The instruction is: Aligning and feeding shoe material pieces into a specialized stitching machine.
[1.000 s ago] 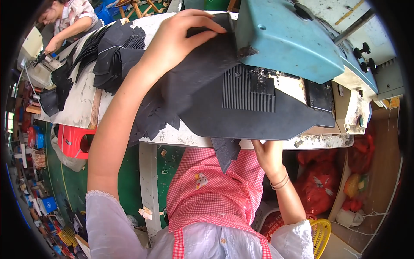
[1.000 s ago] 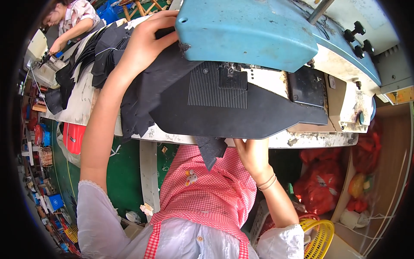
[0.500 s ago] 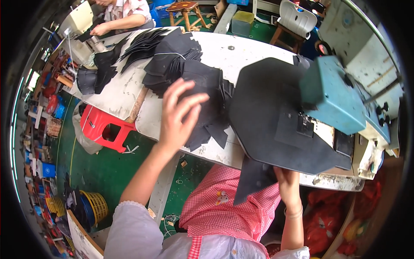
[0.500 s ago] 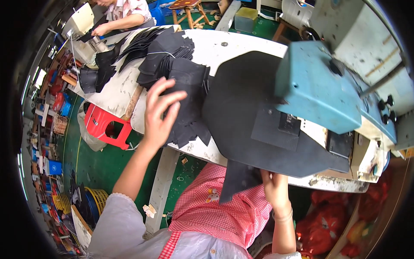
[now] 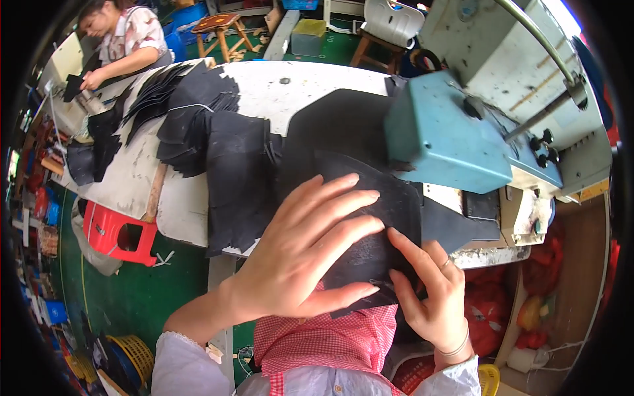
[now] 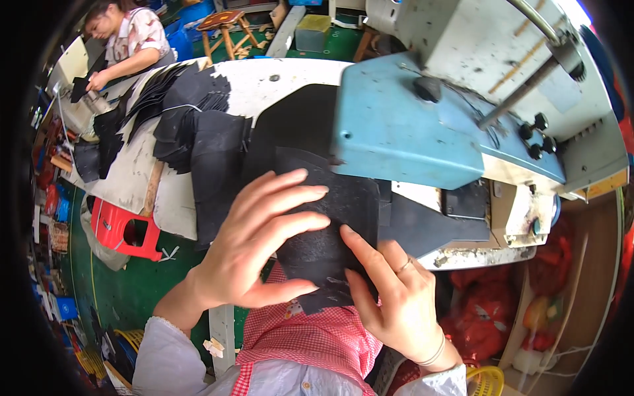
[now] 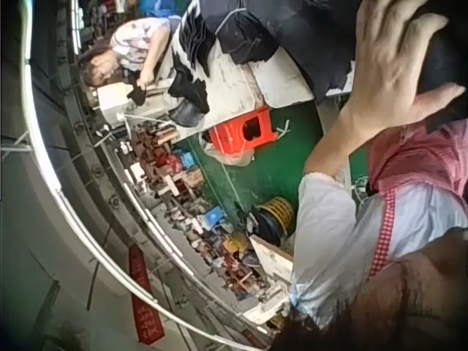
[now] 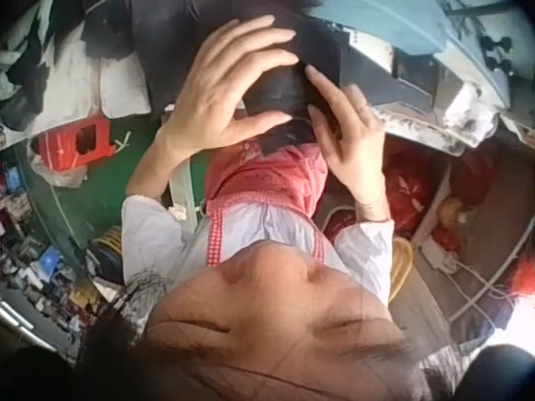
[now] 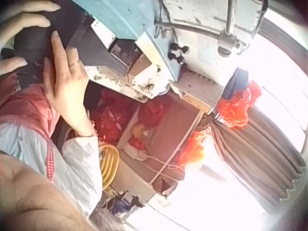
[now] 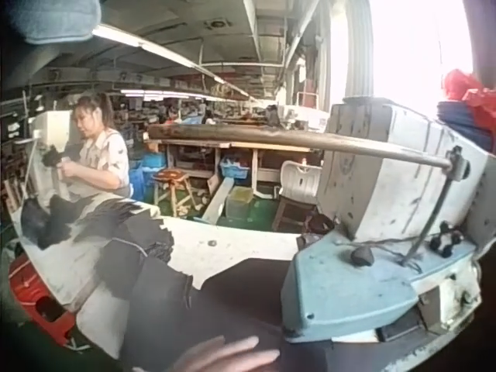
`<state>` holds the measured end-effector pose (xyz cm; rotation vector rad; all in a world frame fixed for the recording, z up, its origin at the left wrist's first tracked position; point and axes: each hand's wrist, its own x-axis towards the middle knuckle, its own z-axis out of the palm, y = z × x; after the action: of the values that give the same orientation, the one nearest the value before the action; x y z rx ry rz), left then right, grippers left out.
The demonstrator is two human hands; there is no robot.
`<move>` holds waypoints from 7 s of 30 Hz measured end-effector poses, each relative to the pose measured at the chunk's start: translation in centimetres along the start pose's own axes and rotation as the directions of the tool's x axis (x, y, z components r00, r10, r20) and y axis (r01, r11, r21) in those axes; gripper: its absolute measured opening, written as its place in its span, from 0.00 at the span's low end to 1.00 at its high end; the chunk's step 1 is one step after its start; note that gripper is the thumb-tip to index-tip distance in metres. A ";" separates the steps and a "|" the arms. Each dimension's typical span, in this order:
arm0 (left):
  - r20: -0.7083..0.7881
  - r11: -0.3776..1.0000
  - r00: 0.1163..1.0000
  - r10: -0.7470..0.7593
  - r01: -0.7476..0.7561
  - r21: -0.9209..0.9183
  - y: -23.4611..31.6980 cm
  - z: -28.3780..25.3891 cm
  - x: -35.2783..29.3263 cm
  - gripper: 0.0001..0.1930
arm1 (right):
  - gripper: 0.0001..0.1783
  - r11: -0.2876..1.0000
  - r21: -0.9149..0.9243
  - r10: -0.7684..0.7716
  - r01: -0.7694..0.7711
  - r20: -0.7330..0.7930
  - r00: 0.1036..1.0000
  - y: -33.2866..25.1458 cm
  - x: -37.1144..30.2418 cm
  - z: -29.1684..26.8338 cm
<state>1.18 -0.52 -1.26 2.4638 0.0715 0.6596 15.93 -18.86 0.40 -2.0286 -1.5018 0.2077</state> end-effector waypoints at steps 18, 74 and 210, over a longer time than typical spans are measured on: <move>0.200 0.984 0.980 -0.020 -0.016 0.176 -1.7 2.2 3.7 0.30 | 0.18 0.994 -0.085 -0.090 0.073 -0.210 0.974 3.8 2.8 1.2; -0.027 0.965 1.000 0.008 0.000 0.261 -15.9 1.8 6.9 0.28 | 0.17 0.929 -0.025 -0.366 0.369 -0.215 0.905 6.3 3.4 -0.4; 0.074 0.989 0.990 0.116 -0.122 0.083 -7.3 1.7 7.5 0.12 | 0.16 0.910 -0.120 -0.413 0.396 -0.193 0.890 7.3 4.9 -0.8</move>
<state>9.18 6.09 -3.15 2.5885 -0.0760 0.6329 23.92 -16.02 -1.88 -1.6788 -1.7690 -0.2366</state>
